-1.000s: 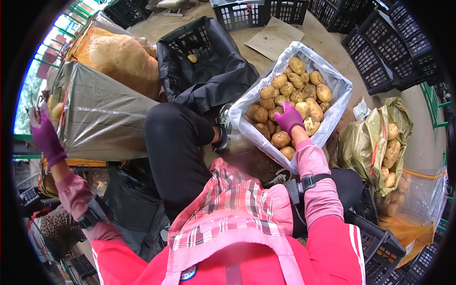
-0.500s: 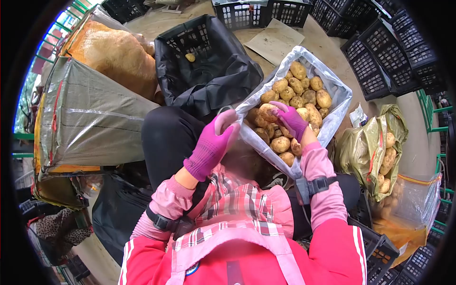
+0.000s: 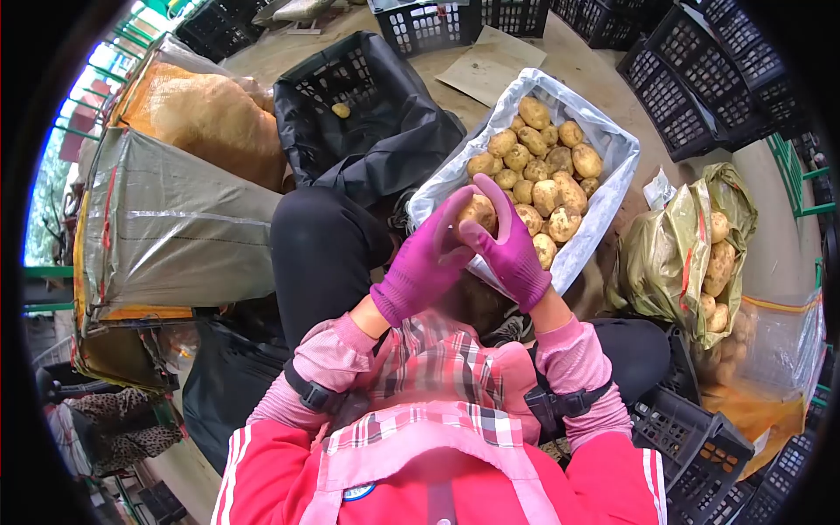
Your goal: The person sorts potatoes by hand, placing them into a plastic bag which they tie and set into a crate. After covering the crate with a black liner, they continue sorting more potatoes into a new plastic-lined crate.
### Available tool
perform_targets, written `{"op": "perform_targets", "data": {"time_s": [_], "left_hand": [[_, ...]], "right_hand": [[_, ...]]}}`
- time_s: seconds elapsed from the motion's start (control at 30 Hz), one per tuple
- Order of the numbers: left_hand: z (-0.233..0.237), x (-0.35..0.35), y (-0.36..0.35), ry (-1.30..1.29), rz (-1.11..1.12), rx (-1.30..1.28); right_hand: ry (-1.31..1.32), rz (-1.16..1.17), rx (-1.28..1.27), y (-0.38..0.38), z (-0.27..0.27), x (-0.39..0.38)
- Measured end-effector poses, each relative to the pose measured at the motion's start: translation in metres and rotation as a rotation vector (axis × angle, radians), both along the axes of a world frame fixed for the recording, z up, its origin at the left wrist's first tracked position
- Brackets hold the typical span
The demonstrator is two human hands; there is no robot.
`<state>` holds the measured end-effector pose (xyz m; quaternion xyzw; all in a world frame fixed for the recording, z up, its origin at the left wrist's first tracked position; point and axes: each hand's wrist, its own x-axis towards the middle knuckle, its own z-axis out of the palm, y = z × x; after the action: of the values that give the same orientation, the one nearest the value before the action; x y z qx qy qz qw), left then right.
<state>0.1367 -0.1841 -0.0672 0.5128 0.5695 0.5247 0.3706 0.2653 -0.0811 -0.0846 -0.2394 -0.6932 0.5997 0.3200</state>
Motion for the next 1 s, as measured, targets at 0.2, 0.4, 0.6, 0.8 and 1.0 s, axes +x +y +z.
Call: {"op": "perform_targets", "data": {"time_s": [0.2,0.4,0.6,0.8,1.0], "left_hand": [[0.002,0.005,-0.002,0.056,0.010,-0.118],[-0.012,0.002,-0.009,0.170,0.069,0.029],[-0.032,-0.009,-0.028,0.248,0.207,0.067],[-0.027,-0.025,-0.046,0.041,0.300,-0.041],[-0.027,-0.031,-0.052,-0.480,0.264,-0.010]], "right_hand": [[-0.010,-0.142,0.026,-0.005,-0.005,-0.011],[0.005,-0.197,0.056,-0.008,-0.014,-0.017],[-0.121,0.125,-0.126,0.001,-0.016,-0.023],[-0.160,0.351,-0.270,-0.007,-0.011,-0.031],[-0.185,0.391,-0.315,-0.034,0.016,-0.046]]}}
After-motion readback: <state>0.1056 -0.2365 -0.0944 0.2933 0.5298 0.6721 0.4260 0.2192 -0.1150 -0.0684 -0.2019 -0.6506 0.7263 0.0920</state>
